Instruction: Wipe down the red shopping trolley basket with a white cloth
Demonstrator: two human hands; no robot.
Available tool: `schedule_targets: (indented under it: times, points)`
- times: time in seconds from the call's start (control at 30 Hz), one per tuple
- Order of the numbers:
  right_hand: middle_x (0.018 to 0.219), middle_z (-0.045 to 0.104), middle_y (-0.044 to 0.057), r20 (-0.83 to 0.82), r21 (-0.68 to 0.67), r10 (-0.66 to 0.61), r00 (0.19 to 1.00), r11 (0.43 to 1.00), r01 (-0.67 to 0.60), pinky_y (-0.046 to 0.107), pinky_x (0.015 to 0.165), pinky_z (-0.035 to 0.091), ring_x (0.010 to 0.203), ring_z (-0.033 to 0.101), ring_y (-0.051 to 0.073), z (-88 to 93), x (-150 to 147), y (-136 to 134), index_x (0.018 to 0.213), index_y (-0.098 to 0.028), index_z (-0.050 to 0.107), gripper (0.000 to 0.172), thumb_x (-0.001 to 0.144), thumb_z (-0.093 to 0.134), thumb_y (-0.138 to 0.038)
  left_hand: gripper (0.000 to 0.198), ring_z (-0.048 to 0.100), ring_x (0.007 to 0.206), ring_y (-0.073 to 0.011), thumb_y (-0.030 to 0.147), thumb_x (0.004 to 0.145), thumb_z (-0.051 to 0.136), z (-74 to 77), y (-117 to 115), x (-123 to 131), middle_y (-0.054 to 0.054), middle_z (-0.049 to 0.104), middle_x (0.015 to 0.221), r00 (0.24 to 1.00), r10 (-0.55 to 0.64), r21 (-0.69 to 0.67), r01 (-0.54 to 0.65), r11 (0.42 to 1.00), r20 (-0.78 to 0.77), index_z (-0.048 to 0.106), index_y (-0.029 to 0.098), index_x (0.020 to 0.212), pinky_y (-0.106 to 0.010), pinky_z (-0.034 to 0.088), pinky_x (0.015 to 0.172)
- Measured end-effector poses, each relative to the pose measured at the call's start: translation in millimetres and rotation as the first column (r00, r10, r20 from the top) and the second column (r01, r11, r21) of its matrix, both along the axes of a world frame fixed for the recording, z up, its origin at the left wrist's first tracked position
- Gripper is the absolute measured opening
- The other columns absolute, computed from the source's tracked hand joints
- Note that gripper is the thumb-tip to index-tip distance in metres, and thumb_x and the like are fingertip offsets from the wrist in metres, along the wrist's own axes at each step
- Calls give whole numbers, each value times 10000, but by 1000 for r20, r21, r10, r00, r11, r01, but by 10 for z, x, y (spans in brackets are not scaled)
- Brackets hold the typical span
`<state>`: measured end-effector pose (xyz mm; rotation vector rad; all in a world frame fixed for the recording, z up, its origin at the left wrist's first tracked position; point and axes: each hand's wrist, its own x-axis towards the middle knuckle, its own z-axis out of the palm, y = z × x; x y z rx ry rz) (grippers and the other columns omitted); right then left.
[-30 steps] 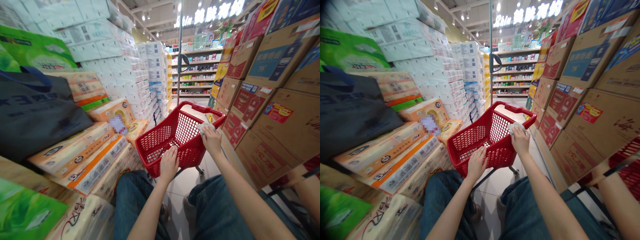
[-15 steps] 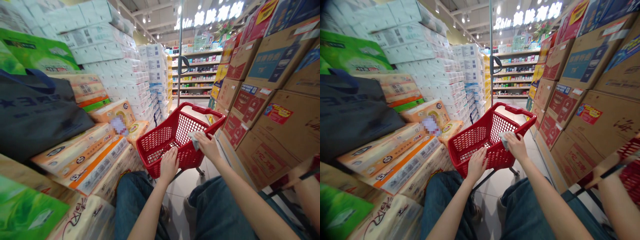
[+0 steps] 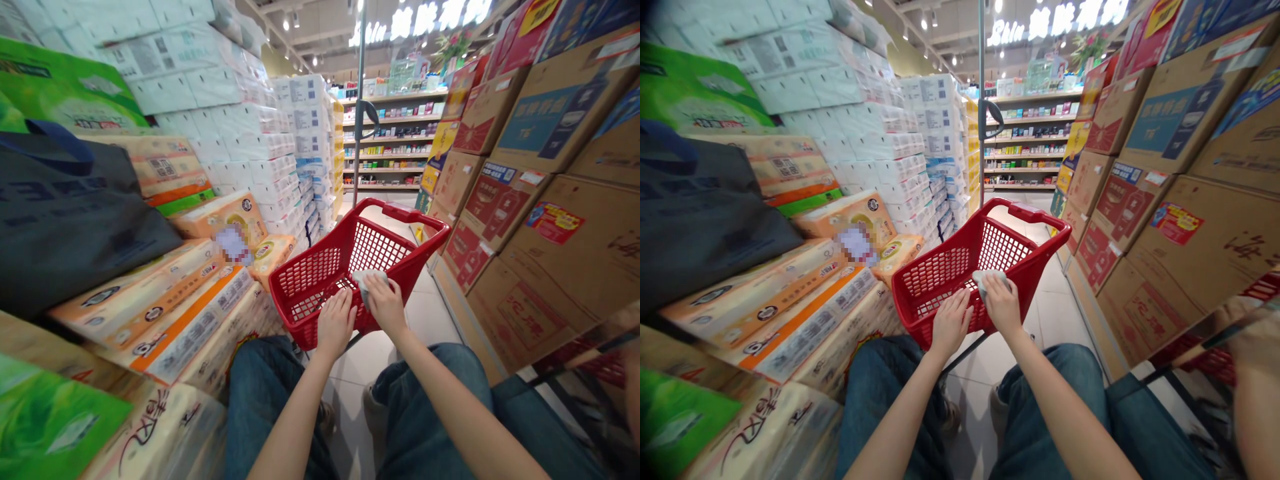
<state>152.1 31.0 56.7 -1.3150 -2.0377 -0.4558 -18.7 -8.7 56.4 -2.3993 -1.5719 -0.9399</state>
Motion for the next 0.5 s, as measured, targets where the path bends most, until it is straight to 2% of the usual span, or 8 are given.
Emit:
schedule_targets:
  times: [0.07, 0.17, 0.3, 0.37, 0.43, 0.5]
  points:
    - [1367, 573, 60, 48, -22, 66, 997, 998, -65, 434, 1076, 267, 1283, 508, 205, -5, -57, -54, 1338, -242, 527, 440, 930, 381, -165, 414, 491, 1295, -213, 290, 997, 381, -9, 8, -6, -86, 546, 1393, 1000, -3, 8, 3, 1000, -4, 446, 181, 1392, -413, 409, 1083]
    - [1375, 567, 38, 120, -41, 80, 989, 996, -76, 446, 1083, 248, 1262, 527, 201, 122, 243, 59, 1323, -271, 537, 443, 914, 404, -163, 411, 497, 1289, -220, 290, 1000, 370, -27, 19, -11, -87, 549, 1391, 1000, -17, 13, 17, 1000, 8, 451, 180, 1388, -423, 413, 1076]
    - [1352, 588, 43, 89, 9, -94, 992, 996, 93, 463, 1058, 244, 1246, 538, 224, 406, 988, 430, 1277, -270, 579, 410, 908, 415, -198, 410, 498, 1288, -220, 297, 1005, 364, -36, 21, -6, -79, 545, 1397, 1000, -17, 14, 17, 1000, 25, 449, 186, 1391, -422, 406, 1082]
    - [1324, 611, 52, 29, 41, -200, 979, 979, 198, 467, 1039, 248, 1229, 550, 239, 506, 1253, 602, 1251, -260, 601, 395, 906, 415, -211, 411, 492, 1295, -217, 298, 1005, 368, -32, 19, -1, -76, 540, 1403, 1000, -15, 14, 15, 1000, 17, 447, 188, 1392, -418, 401, 1088]
    - [1311, 620, 70, -32, 58, -266, 963, 962, 267, 461, 1024, 261, 1228, 549, 248, 530, 1329, 694, 1240, -240, 612, 398, 896, 416, -200, 409, 490, 1297, -217, 298, 1003, 374, -25, 17, 5, -74, 539, 1404, 1000, -9, 9, 9, 1000, 7, 449, 186, 1390, -413, 398, 1090]
    - [1314, 614, 98, -75, 66, -286, 955, 955, 291, 460, 1022, 267, 1239, 539, 252, 471, 1201, 676, 1245, -215, 611, 411, 886, 414, -179, 409, 490, 1297, -218, 296, 1002, 380, -20, 16, 8, -75, 539, 1405, 1000, 1, 1, -1, 1000, 4, 451, 181, 1388, -412, 396, 1091]
